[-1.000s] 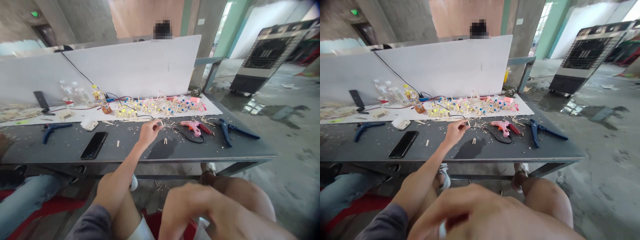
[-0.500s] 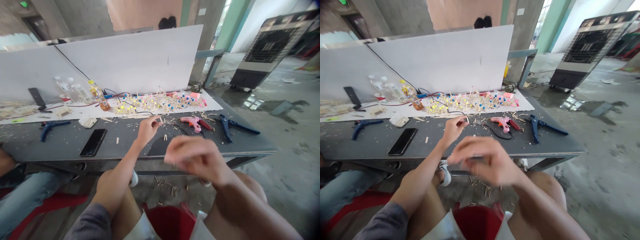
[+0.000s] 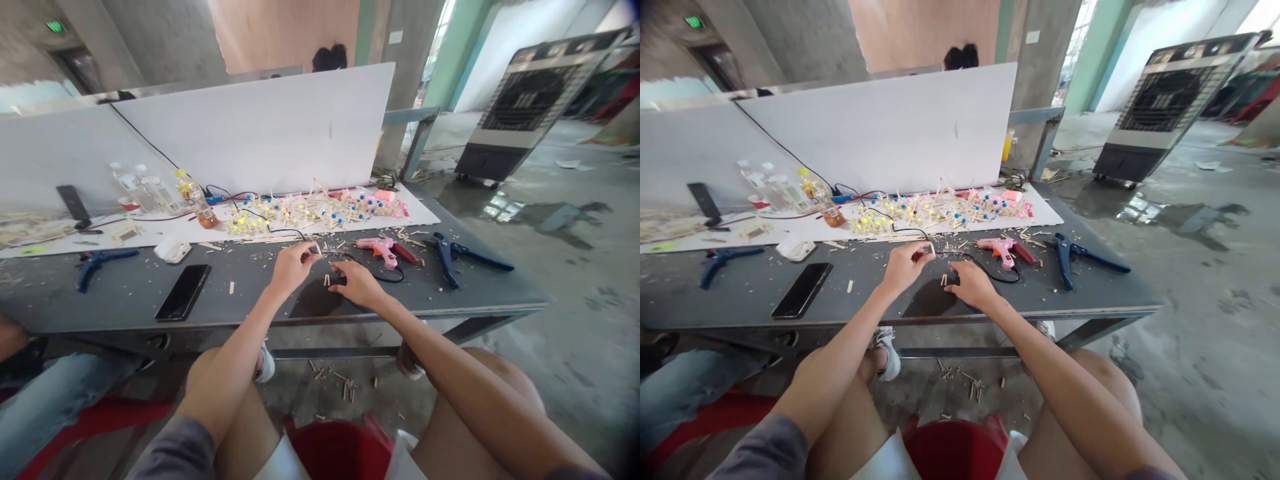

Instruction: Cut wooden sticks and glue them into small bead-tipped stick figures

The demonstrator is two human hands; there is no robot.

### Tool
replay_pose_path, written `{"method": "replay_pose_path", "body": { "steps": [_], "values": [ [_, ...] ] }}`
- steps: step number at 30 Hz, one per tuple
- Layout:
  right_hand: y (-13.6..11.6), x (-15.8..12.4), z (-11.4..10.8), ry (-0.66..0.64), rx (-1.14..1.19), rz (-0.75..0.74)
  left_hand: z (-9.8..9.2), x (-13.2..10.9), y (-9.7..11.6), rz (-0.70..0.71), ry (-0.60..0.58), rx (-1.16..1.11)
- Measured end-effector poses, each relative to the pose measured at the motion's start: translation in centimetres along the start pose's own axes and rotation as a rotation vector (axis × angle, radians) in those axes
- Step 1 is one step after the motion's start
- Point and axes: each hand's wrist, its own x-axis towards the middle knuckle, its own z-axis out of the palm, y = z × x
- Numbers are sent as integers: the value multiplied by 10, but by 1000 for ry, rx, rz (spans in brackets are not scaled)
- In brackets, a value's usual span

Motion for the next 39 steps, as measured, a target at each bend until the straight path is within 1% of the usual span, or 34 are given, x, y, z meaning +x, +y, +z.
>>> {"method": "replay_pose_path", "body": {
  "steps": [5,17,19,21,24,27,29,32,39],
  "values": [
    [1,4,9,16,10,4,0,0,1,9,-18,6],
    [2,7,7,16,9,-41,-3,-1,4,23,-42,-9],
    [2,8,4,50,18,-56,-3,-1,4,26,-35,-6],
    [1,8,-2,138,37,-60,-2,-1,4,28,-36,-3],
    [-2,8,-17,293,158,-41,-3,-1,5,27,-58,2],
    [-6,6,-31,353,358,-14,-3,-1,7,42,-95,-8],
    [-7,4,-37,350,459,-10,-3,-2,8,58,-124,-26],
    [-9,0,-40,322,551,-38,-3,-3,10,83,-166,-63],
    [-12,-1,-36,290,617,-68,-1,-5,14,131,-206,-125]
  ]
}}
